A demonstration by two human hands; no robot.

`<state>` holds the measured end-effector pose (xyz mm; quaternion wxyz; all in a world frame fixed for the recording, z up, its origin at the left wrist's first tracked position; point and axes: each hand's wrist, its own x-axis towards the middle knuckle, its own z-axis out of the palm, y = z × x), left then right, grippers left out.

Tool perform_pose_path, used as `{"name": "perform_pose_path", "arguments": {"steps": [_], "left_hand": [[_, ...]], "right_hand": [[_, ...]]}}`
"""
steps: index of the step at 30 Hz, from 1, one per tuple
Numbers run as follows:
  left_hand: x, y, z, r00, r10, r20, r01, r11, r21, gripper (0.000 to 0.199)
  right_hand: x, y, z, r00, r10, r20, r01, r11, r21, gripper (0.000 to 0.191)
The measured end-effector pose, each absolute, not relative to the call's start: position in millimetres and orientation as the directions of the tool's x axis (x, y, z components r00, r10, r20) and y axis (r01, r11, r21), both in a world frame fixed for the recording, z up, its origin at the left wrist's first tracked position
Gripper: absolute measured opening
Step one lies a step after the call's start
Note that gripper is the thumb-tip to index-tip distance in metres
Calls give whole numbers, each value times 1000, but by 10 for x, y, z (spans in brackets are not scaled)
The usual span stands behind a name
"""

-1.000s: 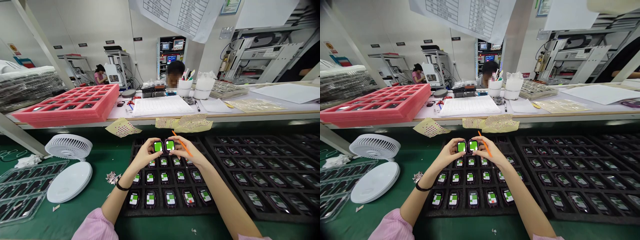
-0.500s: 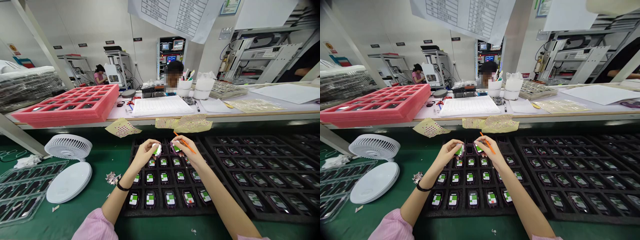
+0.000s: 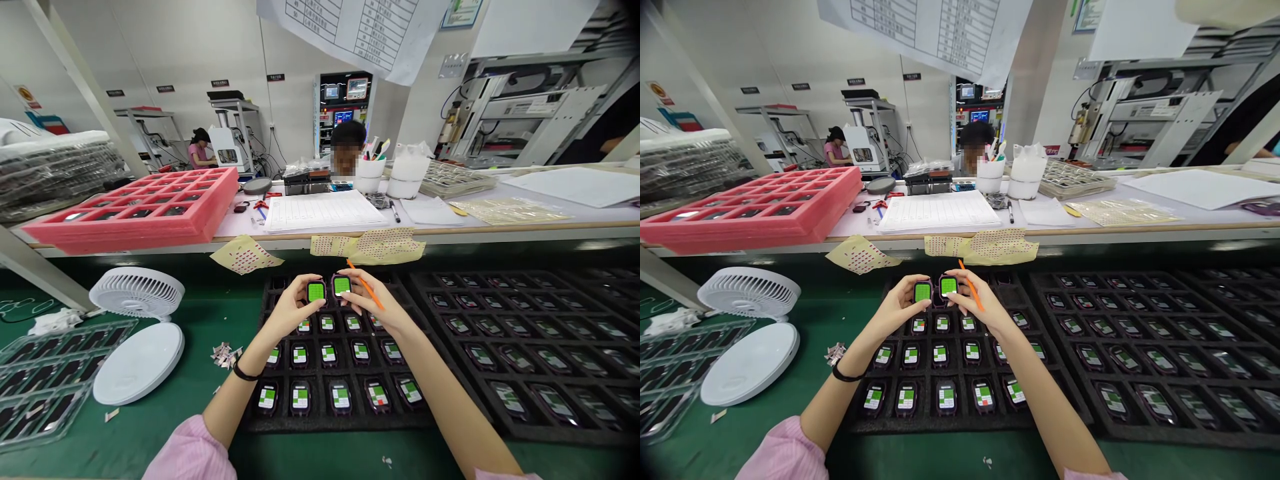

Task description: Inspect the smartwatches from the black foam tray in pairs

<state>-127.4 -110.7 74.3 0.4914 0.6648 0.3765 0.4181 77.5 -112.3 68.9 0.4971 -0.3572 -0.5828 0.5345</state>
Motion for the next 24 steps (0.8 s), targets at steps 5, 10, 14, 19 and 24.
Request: {"name": "perform_pose_path", "arguments": {"steps": [5, 10, 14, 19, 24], "left_hand": [[-1272, -1081, 734, 341, 925, 169, 26, -189, 982, 44], [-1273, -1086, 762, 327, 933, 153, 32, -173, 984, 44], [-1268, -1106, 777, 321, 936, 144, 39, -165, 986, 45], [-1269, -1107, 774, 314, 939, 143, 35, -163, 986, 45], [-1278, -1106, 779, 312, 940, 139, 44, -160, 986, 45]], "right_hand": [[809, -1123, 691, -306, 929, 210, -133, 176, -975, 41], [811, -1109, 657, -283, 932, 224, -162, 184, -969, 39], [793, -1110, 663, -270, 938, 217, -151, 182, -972, 40], [776, -1114, 655, -215, 958, 192, -118, 170, -978, 45], [774, -1121, 675, -176, 973, 152, -124, 131, -984, 43]]}}
